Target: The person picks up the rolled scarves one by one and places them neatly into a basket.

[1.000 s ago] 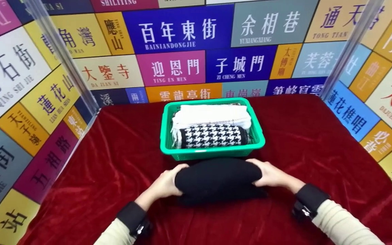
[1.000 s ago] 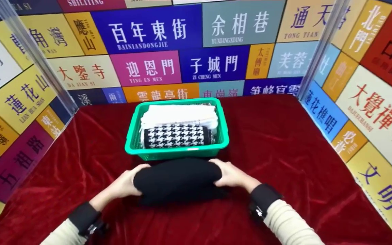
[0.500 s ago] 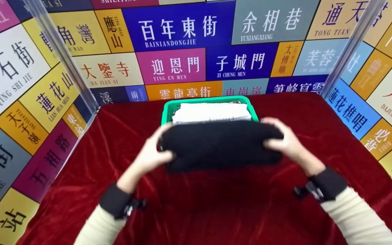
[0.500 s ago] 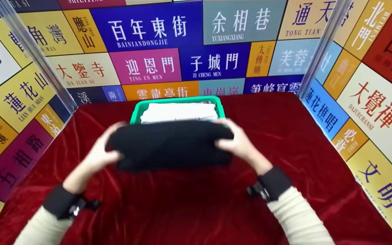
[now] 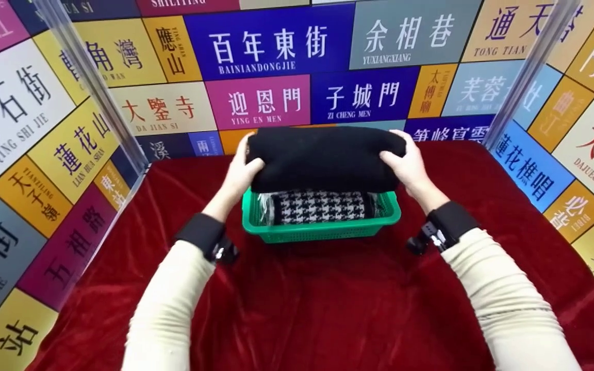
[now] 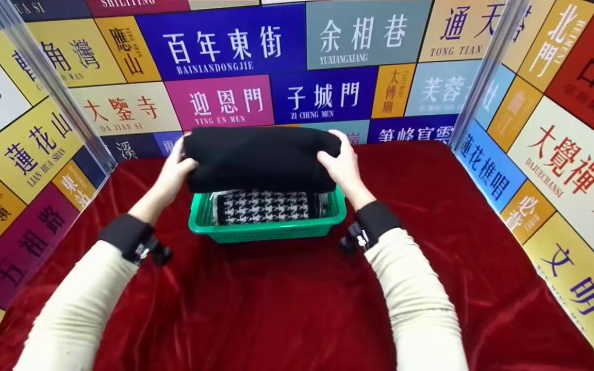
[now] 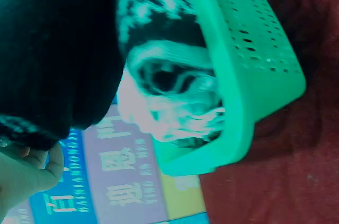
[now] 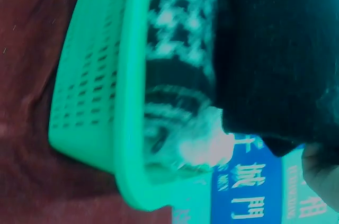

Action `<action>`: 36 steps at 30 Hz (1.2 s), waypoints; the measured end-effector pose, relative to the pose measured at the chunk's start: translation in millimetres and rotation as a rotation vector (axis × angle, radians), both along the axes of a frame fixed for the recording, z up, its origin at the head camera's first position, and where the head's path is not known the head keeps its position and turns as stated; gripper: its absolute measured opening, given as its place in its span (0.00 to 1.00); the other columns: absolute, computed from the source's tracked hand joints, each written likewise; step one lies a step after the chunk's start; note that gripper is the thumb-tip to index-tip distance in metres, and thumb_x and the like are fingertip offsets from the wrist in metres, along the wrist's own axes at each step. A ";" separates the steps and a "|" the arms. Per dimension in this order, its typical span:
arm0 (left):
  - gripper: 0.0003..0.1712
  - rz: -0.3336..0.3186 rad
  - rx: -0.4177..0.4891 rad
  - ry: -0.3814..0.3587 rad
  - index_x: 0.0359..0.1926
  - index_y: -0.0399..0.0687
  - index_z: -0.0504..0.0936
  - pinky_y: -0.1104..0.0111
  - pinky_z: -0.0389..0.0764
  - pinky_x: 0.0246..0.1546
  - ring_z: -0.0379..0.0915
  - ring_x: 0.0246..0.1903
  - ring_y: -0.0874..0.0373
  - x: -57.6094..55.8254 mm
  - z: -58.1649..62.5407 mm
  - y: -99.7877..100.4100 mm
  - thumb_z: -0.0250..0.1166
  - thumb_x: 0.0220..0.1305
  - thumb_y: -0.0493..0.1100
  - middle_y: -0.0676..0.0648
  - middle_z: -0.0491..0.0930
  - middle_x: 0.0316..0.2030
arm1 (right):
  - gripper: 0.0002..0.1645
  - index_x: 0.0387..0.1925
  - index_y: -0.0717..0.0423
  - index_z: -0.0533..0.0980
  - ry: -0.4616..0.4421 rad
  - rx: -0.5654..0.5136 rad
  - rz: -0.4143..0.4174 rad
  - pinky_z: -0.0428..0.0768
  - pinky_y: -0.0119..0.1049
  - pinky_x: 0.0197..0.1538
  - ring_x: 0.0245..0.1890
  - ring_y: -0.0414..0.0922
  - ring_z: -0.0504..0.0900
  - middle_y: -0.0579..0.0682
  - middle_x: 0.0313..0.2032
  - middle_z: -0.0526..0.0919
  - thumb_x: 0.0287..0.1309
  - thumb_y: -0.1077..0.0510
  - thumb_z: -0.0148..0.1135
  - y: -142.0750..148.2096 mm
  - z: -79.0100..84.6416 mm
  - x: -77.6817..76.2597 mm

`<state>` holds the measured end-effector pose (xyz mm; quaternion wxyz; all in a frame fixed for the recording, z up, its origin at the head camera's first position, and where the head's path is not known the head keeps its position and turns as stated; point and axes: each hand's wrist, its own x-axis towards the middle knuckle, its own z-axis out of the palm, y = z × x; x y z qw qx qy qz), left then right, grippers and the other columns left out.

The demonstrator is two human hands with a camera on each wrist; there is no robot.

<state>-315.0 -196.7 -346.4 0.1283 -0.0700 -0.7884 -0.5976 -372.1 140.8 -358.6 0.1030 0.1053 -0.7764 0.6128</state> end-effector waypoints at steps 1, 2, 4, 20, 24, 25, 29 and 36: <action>0.42 -0.005 -0.018 -0.018 0.69 0.52 0.51 0.59 0.57 0.63 0.57 0.62 0.51 -3.1 -3.7 -0.3 0.52 0.51 0.38 0.41 0.56 0.66 | 0.35 0.63 0.57 0.60 0.010 0.028 -0.007 0.65 0.41 0.58 0.56 0.48 0.67 0.57 0.59 0.67 0.52 0.65 0.54 0.1 -3.8 -2.5; 0.43 -0.018 -0.039 -0.030 0.70 0.53 0.49 0.59 0.55 0.64 0.53 0.64 0.51 -5.6 -7.3 -1.1 0.52 0.52 0.38 0.41 0.52 0.68 | 0.35 0.64 0.57 0.59 0.025 0.050 -0.009 0.64 0.42 0.58 0.57 0.49 0.66 0.58 0.60 0.67 0.53 0.64 0.54 0.4 -7.7 -4.0; 0.45 -0.054 -0.083 -0.033 0.71 0.56 0.45 0.58 0.52 0.65 0.47 0.67 0.53 -9.3 -14.6 -4.2 0.51 0.52 0.37 0.43 0.44 0.70 | 0.34 0.62 0.57 0.60 0.074 0.085 -0.010 0.63 0.44 0.58 0.57 0.50 0.66 0.58 0.59 0.67 0.53 0.64 0.56 1.6 -15.1 -5.3; 0.42 -0.034 -0.851 0.255 0.59 0.42 0.61 0.48 0.67 0.53 0.58 0.60 0.44 -12.5 -45.0 -13.9 0.67 0.40 0.32 0.42 0.57 0.65 | 0.40 0.67 0.50 0.57 0.209 0.538 0.305 0.61 0.58 0.58 0.62 0.60 0.58 0.64 0.64 0.56 0.53 0.65 0.59 13.7 -47.2 -4.9; 0.42 -0.027 -0.827 0.187 0.59 0.43 0.59 0.52 0.70 0.51 0.62 0.58 0.45 -9.1 -59.1 -10.5 0.66 0.40 0.29 0.43 0.60 0.62 | 0.38 0.65 0.51 0.59 0.198 0.537 0.315 0.63 0.55 0.58 0.61 0.57 0.61 0.62 0.62 0.61 0.52 0.66 0.59 12.1 -54.1 -2.9; 0.42 -0.032 -0.810 0.181 0.59 0.43 0.59 0.52 0.70 0.52 0.63 0.57 0.45 -8.3 -62.7 -10.0 0.66 0.39 0.29 0.43 0.60 0.62 | 0.38 0.65 0.51 0.59 0.193 0.534 0.316 0.64 0.54 0.57 0.61 0.56 0.61 0.62 0.62 0.61 0.52 0.66 0.59 11.9 -55.7 -2.0; 0.43 -0.057 -0.769 0.189 0.59 0.42 0.58 0.54 0.71 0.51 0.66 0.54 0.44 -6.5 -73.2 -8.6 0.65 0.39 0.27 0.42 0.60 0.61 | 0.37 0.65 0.51 0.60 0.168 0.529 0.317 0.67 0.51 0.54 0.61 0.55 0.62 0.60 0.64 0.61 0.53 0.66 0.58 13.8 -62.7 0.1; 0.45 -0.079 -0.766 0.175 0.62 0.45 0.55 0.56 0.71 0.51 0.66 0.55 0.46 -7.2 -70.4 -13.4 0.64 0.41 0.29 0.44 0.58 0.63 | 0.37 0.65 0.50 0.59 0.146 0.516 0.340 0.64 0.53 0.57 0.61 0.55 0.61 0.60 0.64 0.60 0.53 0.65 0.58 12.6 -61.8 -2.2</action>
